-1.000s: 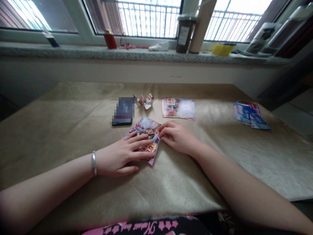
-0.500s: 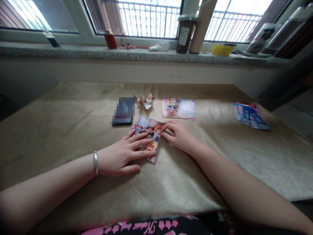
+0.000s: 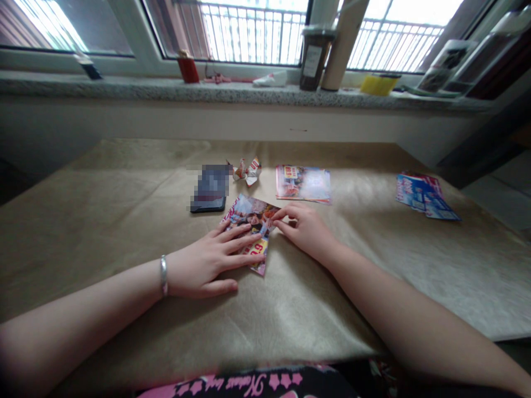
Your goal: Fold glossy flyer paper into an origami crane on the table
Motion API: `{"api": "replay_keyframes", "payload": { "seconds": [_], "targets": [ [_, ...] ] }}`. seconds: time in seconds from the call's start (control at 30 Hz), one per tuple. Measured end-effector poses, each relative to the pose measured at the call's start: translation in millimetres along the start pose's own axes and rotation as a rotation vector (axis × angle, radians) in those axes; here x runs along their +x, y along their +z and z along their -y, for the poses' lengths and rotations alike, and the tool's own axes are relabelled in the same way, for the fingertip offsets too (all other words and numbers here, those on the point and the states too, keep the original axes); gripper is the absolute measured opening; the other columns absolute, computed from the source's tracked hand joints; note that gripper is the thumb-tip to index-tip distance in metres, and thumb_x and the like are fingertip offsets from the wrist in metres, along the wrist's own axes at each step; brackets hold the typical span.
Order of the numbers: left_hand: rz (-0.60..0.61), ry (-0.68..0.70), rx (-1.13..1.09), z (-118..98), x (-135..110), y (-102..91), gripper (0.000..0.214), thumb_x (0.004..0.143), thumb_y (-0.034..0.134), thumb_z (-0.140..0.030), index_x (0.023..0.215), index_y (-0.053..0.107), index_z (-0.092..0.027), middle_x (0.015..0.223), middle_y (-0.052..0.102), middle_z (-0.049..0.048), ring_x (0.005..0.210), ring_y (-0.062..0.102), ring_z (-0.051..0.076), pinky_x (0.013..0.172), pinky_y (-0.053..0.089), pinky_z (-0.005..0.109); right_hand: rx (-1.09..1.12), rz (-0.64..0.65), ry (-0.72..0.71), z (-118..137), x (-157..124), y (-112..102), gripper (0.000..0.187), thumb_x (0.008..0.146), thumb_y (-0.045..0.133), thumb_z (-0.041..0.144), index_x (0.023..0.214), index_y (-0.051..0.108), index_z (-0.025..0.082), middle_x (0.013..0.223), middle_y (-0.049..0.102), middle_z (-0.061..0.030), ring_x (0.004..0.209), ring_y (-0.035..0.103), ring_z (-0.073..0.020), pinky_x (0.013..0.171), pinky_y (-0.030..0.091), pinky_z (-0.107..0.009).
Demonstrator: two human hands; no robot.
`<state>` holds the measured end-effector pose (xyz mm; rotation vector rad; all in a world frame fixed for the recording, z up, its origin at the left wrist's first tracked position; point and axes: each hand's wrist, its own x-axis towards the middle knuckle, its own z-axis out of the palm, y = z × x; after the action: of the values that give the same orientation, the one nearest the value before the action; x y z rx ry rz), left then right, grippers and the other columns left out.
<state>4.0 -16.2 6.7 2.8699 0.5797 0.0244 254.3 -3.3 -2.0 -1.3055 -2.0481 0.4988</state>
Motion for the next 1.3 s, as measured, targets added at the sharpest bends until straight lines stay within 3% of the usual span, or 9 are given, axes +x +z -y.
{"api": "replay_keyframes", "payload": {
  "seconds": [0.2, 0.37, 0.47, 0.63, 0.8, 1.0, 1.2, 1.3],
  "targets": [
    [0.005, -0.006, 0.009, 1, 0, 1.0, 0.064, 0.083, 0.051, -0.048, 0.141, 0.029, -0.034, 0.152, 0.021, 0.0052, 0.138, 0.013, 0.040, 0.107, 0.010, 0.064, 0.054, -0.054, 0.040, 2, -1, 1, 0.008, 0.080, 0.059, 0.026, 0.080, 0.067, 0.025, 0.084, 0.070, -0.0010, 0.078, 0.064, -0.0174, 0.070, 0.052, -0.033],
    [-0.006, 0.005, 0.013, 3, -1, 1.9, 0.063, 0.083, 0.050, -0.053, 0.141, 0.031, -0.035, 0.152, 0.021, 0.0049, 0.138, 0.013, 0.039, 0.109, 0.008, 0.062, 0.092, -0.125, 0.116, -5, -1, 2, 0.008, 0.080, 0.060, 0.031, 0.079, 0.064, 0.024, 0.084, 0.070, -0.0011, 0.067, 0.063, -0.0153, 0.062, 0.053, -0.031],
    [-0.024, 0.020, 0.007, 5, -1, 2.8, 0.061, 0.083, 0.049, -0.055, 0.139, 0.033, -0.036, 0.152, 0.021, 0.0044, 0.138, 0.012, 0.039, 0.109, 0.007, 0.062, 0.139, -0.154, 0.156, -10, 0, 3, 0.014, 0.078, 0.062, 0.034, 0.086, 0.061, 0.023, 0.085, 0.069, -0.0021, 0.065, 0.062, -0.0141, 0.059, 0.053, -0.030],
    [-0.024, 0.023, 0.017, 6, -1, 2.8, 0.062, 0.084, 0.047, -0.057, 0.140, 0.033, -0.035, 0.152, 0.018, 0.0060, 0.139, 0.009, 0.039, 0.110, 0.006, 0.061, 0.233, -0.183, 0.245, -14, 3, 1, 0.038, 0.073, 0.067, 0.034, 0.106, 0.053, 0.021, 0.084, 0.069, -0.0031, 0.066, 0.064, -0.0151, 0.060, 0.053, -0.030],
    [-0.023, 0.001, 0.012, 4, -1, 1.2, 0.061, 0.083, 0.049, -0.057, 0.139, 0.033, -0.037, 0.153, 0.012, 0.0076, 0.139, 0.011, 0.040, 0.108, 0.007, 0.062, 0.311, -0.128, 0.308, -16, 4, 1, 0.037, 0.073, 0.067, 0.038, 0.104, 0.057, 0.021, 0.075, 0.069, -0.0015, 0.060, 0.063, -0.0144, 0.055, 0.053, -0.028],
    [-0.030, 0.010, 0.009, 5, -2, 1.8, 0.060, 0.083, 0.048, -0.058, 0.138, 0.031, -0.042, 0.153, 0.012, 0.0055, 0.138, 0.013, 0.041, 0.105, 0.006, 0.065, 0.549, -0.083, 0.433, -14, 3, 4, 0.031, 0.069, 0.069, 0.047, 0.081, 0.056, 0.021, 0.075, 0.069, -0.0011, 0.060, 0.064, -0.0133, 0.056, 0.056, -0.027],
    [-0.033, 0.029, 0.042, 4, -2, 0.7, 0.057, 0.084, 0.047, -0.057, 0.137, 0.033, -0.042, 0.149, 0.027, 0.0036, 0.137, 0.017, 0.037, 0.109, 0.004, 0.061, 0.287, -0.084, 0.342, -15, 4, 3, 0.034, 0.074, 0.063, 0.049, 0.062, 0.049, 0.021, 0.061, 0.063, -0.0003, 0.055, 0.059, -0.0139, 0.047, 0.045, -0.025],
    [-0.030, 0.030, 0.057, 2, -1, -0.3, 0.058, 0.084, 0.047, -0.054, 0.138, 0.031, -0.043, 0.147, 0.029, 0.0035, 0.137, 0.017, 0.038, 0.108, 0.006, 0.061, 0.263, -0.059, 0.309, -18, 4, 5, 0.033, 0.076, 0.061, 0.050, 0.064, 0.047, 0.022, 0.058, 0.061, 0.0008, 0.054, 0.057, -0.0145, 0.046, 0.044, -0.025]
  ]
}}
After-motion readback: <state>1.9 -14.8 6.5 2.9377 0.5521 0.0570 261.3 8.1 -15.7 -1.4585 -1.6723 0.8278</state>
